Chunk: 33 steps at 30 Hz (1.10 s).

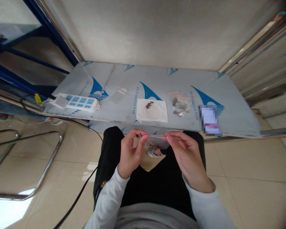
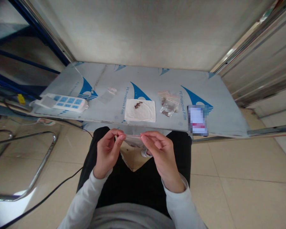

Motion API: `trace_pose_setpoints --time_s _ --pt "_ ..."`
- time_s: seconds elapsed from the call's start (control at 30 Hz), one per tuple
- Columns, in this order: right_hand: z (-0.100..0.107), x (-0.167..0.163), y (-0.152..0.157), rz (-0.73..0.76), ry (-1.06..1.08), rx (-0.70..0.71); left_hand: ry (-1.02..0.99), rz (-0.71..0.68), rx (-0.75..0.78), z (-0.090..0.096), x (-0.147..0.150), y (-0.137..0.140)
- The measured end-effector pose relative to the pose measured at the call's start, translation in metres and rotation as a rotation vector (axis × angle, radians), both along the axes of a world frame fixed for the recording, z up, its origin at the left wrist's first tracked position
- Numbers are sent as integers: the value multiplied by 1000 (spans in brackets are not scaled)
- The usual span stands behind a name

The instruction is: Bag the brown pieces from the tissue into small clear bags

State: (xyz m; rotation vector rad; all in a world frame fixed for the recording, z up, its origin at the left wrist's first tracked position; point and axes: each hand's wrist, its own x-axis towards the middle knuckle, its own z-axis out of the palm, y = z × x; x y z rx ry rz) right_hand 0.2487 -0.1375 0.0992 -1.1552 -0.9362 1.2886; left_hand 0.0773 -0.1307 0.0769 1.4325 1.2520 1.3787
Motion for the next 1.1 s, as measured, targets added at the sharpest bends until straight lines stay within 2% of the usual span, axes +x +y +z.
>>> trace_pose_setpoints --time_s 0.17,0.27,0.37,0.53,0.7,0.93,1.1 --pt "3 0 1 36 62 -13 -13 1 29 1 -2 0" --pt "4 4 2 112 16 -80 -20 -30 51 2 -2 0" --pt "0 7 1 89 -28 -87 -13 -49 55 2 -1 0" --pt "0 1 0 0 13 -34 -24 -12 -4 1 2 0" --pt "6 -11 6 139 -63 -80 -94 -6 -78 6 2 -1" --pt "3 -16 10 141 -81 -26 -211 -90 -136 10 1 1" --pt "4 -16 10 129 -109 -59 -173 -91 -111 13 3 -1"
